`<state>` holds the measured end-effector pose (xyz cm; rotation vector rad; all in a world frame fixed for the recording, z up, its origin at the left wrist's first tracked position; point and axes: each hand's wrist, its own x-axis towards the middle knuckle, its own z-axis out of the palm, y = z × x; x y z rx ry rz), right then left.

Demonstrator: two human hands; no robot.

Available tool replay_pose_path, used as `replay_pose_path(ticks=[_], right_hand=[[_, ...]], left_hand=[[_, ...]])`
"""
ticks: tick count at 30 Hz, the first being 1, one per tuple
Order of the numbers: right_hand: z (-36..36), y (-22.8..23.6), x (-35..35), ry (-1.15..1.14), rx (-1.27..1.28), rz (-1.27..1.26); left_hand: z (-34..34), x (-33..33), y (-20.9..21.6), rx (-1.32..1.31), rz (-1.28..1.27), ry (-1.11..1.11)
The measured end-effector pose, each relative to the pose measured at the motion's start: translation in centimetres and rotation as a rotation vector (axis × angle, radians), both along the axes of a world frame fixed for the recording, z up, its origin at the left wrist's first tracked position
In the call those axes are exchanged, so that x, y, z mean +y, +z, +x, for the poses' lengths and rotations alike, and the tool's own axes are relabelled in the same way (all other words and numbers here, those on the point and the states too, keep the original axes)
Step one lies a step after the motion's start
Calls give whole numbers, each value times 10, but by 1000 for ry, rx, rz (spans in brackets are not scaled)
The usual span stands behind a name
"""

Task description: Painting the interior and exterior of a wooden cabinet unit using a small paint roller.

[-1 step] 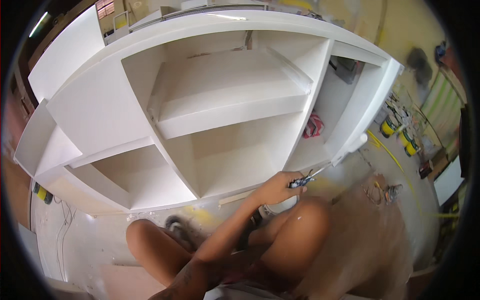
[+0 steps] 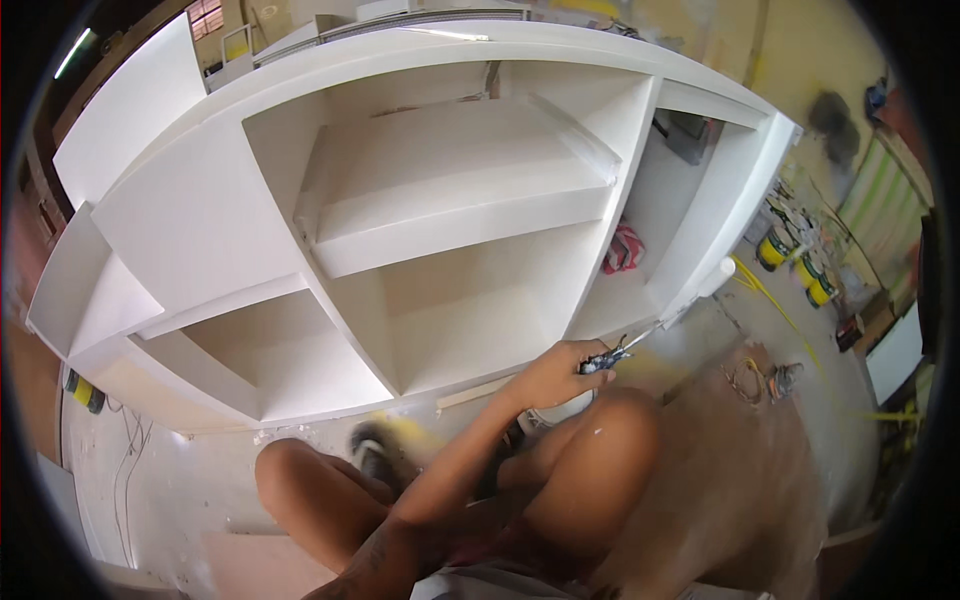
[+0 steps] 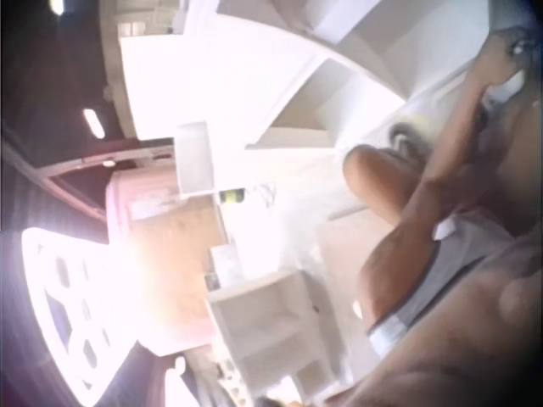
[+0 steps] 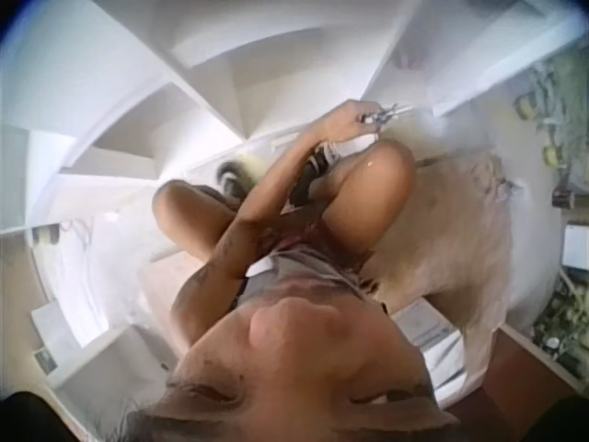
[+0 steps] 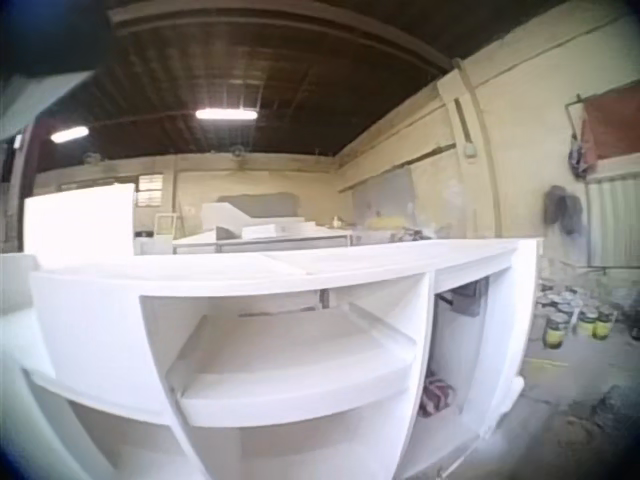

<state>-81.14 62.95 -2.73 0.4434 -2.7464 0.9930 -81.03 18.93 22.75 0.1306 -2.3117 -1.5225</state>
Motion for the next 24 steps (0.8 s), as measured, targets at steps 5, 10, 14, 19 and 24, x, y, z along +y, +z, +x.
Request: replay_pose_path(ticks=[5,10,14,19,24], right_hand=[[25,11,-11,7,-472,-329],[46,36,-31,-46,-878,-760],[37,73,-58,118,-907,-1051],[10,132,-75,200,-743,-1109],[-14,214,-99,529,-404,-1344]], left_hand=[[2,9,28,124,-4,-23],[-12,13,35,222,-29,-99],[-20,20,33,234,52,-187],[-29,44,29,294,135,-240],[-41,91,27,440,41,-85]])
